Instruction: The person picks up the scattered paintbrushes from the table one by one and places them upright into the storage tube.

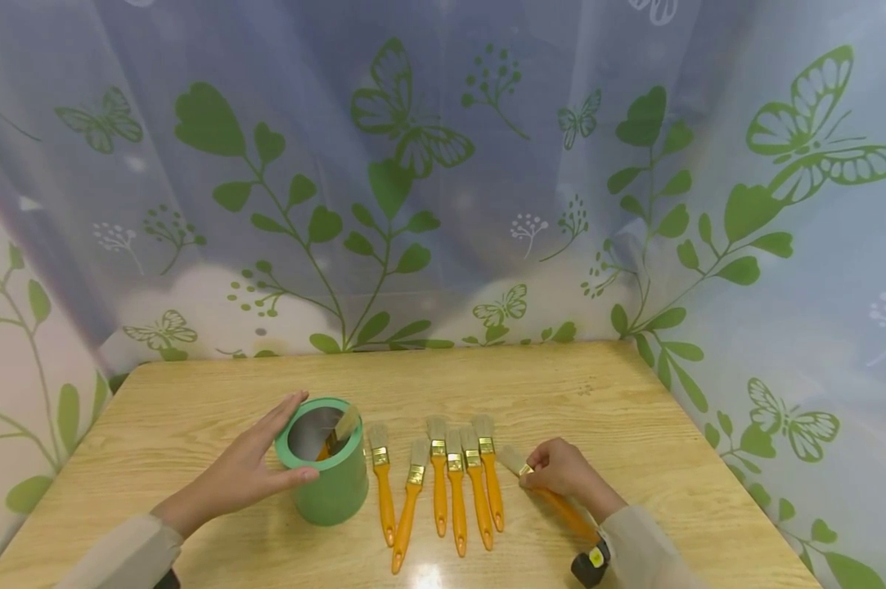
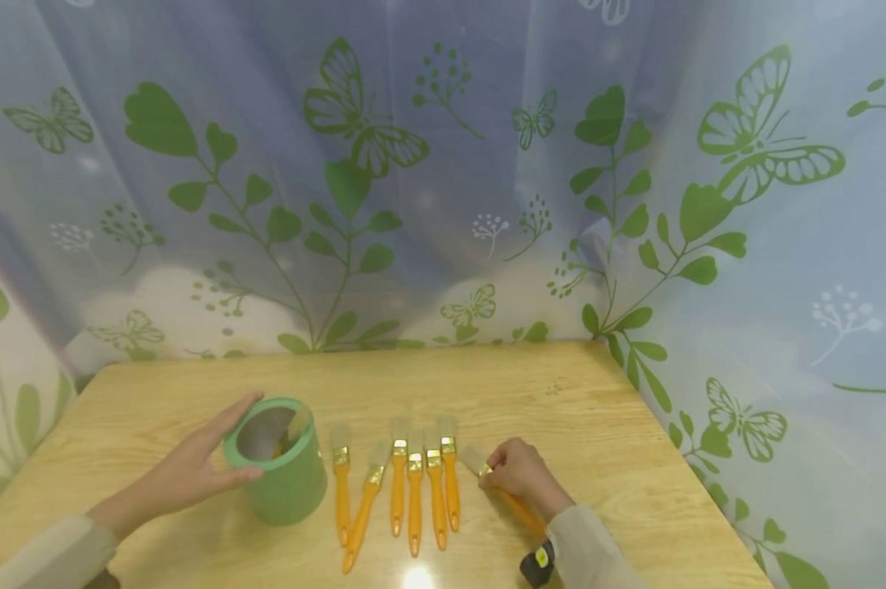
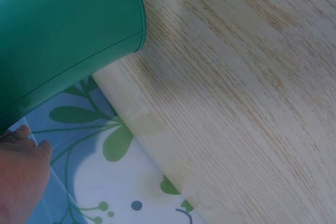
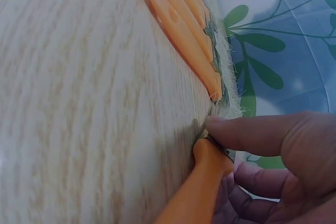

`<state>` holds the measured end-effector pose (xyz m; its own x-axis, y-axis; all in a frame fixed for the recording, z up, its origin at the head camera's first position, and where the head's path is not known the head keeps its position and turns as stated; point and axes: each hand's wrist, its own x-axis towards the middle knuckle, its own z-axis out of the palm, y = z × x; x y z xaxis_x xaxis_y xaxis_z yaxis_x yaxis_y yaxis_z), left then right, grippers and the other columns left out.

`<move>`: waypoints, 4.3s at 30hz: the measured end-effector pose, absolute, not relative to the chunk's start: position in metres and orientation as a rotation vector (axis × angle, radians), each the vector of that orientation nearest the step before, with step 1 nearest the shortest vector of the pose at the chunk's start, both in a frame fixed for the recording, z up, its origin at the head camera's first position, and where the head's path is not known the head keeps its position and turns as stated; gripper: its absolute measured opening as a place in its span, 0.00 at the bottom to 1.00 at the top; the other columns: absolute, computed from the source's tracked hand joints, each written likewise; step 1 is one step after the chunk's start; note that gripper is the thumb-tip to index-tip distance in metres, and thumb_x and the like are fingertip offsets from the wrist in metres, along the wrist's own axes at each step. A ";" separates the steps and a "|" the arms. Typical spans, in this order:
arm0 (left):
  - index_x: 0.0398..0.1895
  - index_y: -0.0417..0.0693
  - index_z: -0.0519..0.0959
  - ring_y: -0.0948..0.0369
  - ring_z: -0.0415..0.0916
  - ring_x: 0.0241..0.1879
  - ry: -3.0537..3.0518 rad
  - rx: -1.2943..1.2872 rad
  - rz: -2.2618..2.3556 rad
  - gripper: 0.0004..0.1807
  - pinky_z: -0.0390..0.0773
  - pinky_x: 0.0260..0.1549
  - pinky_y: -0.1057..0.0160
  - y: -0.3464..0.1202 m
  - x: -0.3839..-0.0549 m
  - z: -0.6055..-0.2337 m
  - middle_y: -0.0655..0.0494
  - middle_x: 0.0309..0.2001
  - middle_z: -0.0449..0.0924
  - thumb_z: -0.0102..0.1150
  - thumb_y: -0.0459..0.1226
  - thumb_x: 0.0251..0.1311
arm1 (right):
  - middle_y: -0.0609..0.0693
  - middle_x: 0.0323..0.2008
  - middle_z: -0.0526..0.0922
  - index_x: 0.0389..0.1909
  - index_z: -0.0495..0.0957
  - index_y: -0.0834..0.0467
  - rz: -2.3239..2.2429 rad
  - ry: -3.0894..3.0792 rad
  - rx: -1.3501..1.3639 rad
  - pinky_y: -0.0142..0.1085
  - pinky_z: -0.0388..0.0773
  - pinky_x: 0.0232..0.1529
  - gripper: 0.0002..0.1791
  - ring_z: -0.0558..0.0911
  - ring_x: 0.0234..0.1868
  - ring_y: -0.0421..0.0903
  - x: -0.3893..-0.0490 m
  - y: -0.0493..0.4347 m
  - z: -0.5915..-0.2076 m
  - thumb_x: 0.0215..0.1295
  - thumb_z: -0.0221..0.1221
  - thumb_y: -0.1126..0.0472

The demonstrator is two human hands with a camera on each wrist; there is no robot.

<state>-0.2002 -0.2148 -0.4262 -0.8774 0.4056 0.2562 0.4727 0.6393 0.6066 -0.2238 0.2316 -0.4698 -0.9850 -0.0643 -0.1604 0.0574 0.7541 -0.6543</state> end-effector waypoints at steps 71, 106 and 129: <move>0.76 0.60 0.50 0.36 0.55 0.68 -2.738 -0.705 -1.230 0.52 0.61 0.53 0.26 -0.212 -0.198 -0.425 0.42 0.72 0.55 0.71 0.48 0.51 | 0.51 0.32 0.78 0.41 0.75 0.68 -2.118 2.099 -0.450 0.38 0.84 0.39 0.08 0.81 0.30 0.42 -0.230 0.085 -0.346 0.64 0.58 0.67; 0.76 0.55 0.50 0.35 0.56 0.67 -2.691 -0.748 -1.210 0.54 0.60 0.53 0.25 -0.211 -0.199 -0.426 0.39 0.71 0.56 0.73 0.45 0.49 | 0.44 0.32 0.82 0.39 0.82 0.54 -1.539 2.669 -0.662 0.31 0.78 0.34 0.08 0.78 0.31 0.38 -0.217 0.049 -0.373 0.65 0.60 0.55; 0.76 0.57 0.50 0.34 0.56 0.67 -2.697 -0.734 -1.211 0.54 0.60 0.53 0.25 -0.211 -0.198 -0.425 0.39 0.71 0.56 0.73 0.46 0.49 | 0.59 0.42 0.81 0.49 0.77 0.70 -1.753 2.355 -0.236 0.43 0.82 0.45 0.16 0.84 0.41 0.54 -0.241 0.136 -0.398 0.66 0.58 0.62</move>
